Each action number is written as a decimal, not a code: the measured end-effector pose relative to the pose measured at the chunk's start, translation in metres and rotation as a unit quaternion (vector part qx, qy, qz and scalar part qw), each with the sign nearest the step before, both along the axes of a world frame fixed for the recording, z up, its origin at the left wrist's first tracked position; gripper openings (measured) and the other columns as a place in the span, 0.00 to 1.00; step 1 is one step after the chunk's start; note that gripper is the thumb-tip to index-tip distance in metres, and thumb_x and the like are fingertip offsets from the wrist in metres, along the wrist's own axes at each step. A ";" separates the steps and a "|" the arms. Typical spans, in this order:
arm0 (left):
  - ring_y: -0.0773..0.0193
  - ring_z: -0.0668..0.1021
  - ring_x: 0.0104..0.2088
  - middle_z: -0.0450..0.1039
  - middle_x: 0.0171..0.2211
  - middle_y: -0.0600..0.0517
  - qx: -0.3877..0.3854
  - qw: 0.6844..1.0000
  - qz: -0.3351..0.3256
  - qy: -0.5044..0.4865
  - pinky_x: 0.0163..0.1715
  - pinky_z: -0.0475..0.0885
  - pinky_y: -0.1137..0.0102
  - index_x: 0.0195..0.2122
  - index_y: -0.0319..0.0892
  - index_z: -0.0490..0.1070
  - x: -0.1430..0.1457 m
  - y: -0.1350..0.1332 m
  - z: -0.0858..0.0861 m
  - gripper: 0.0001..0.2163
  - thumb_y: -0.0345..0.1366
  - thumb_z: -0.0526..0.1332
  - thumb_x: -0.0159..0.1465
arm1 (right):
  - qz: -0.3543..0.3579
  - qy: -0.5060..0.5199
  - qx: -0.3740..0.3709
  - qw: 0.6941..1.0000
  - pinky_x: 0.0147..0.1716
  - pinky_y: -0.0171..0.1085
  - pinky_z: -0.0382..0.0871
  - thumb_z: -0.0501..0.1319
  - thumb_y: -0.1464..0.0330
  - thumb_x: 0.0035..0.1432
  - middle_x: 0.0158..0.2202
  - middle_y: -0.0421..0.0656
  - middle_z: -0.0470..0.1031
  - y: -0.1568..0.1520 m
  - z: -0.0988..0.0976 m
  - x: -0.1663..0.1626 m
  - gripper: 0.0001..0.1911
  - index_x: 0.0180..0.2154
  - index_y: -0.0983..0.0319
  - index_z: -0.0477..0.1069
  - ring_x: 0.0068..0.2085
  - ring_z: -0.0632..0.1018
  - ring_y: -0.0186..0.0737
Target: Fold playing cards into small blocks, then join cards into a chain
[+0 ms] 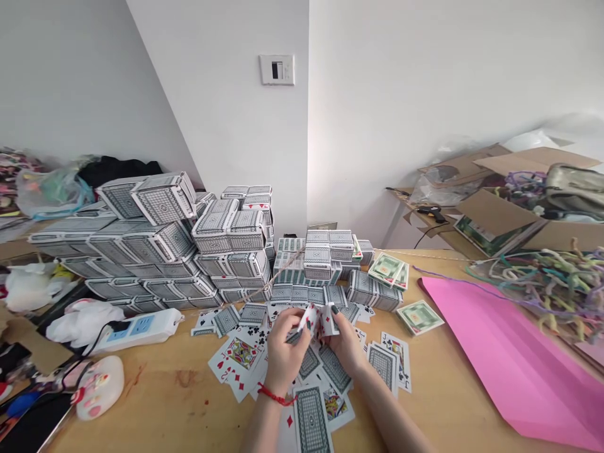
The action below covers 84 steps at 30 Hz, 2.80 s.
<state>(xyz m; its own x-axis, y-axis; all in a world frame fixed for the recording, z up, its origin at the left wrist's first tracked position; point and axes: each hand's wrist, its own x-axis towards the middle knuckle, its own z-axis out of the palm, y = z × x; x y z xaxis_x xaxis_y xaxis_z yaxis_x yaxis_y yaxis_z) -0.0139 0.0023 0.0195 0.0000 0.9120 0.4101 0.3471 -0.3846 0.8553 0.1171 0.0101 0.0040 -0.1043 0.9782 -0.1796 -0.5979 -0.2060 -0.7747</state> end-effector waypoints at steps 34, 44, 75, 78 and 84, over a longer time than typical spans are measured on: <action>0.55 0.65 0.52 0.61 0.50 0.47 -0.005 0.985 0.000 0.175 0.48 0.66 0.59 0.51 0.47 0.58 0.008 -0.005 -0.006 0.23 0.26 0.55 0.54 | -0.048 -0.252 0.090 0.962 0.35 0.38 0.69 0.65 0.62 0.43 0.33 0.44 0.74 0.002 0.002 0.005 0.21 0.42 0.62 0.69 0.35 0.74 0.41; 0.57 0.67 0.51 0.62 0.50 0.47 -0.005 0.981 0.015 0.192 0.46 0.68 0.63 0.51 0.46 0.60 0.008 -0.004 -0.008 0.21 0.28 0.56 0.55 | -0.044 -0.269 0.093 0.958 0.35 0.40 0.68 0.65 0.63 0.43 0.31 0.43 0.73 0.002 0.002 0.003 0.19 0.39 0.61 0.69 0.34 0.73 0.42; 0.57 0.66 0.51 0.58 0.53 0.49 -0.038 0.991 -0.014 0.127 0.45 0.69 0.63 0.53 0.53 0.57 0.011 -0.004 -0.005 0.25 0.28 0.57 0.55 | -0.007 -0.178 0.098 0.979 0.37 0.39 0.66 0.63 0.60 0.46 0.32 0.41 0.71 0.001 -0.002 0.004 0.21 0.40 0.59 0.59 0.35 0.72 0.41; 0.59 0.71 0.45 0.58 0.52 0.47 -0.079 0.996 -0.010 0.037 0.41 0.71 0.63 0.53 0.52 0.58 0.010 -0.002 -0.008 0.23 0.30 0.58 0.56 | -0.034 -0.187 0.090 0.978 0.37 0.40 0.66 0.63 0.59 0.45 0.33 0.42 0.71 0.001 -0.002 0.005 0.23 0.41 0.59 0.59 0.36 0.73 0.42; 0.62 0.75 0.34 0.70 0.37 0.48 -0.282 0.903 -0.115 -0.303 0.34 0.73 0.64 0.43 0.41 0.66 0.007 0.004 -0.008 0.13 0.42 0.54 0.60 | -0.079 -0.224 0.111 0.965 0.36 0.39 0.67 0.68 0.62 0.38 0.38 0.43 0.70 0.002 -0.001 0.007 0.32 0.45 0.56 0.57 0.38 0.73 0.44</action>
<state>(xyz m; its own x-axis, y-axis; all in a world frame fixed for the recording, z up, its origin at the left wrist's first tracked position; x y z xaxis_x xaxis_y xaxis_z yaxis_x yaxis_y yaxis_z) -0.0071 0.0065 0.0116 0.1470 0.9803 -0.1322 -0.2832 0.1698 0.9439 0.1240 0.0121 0.0028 0.0891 0.9950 0.0448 -0.2023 0.0622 -0.9773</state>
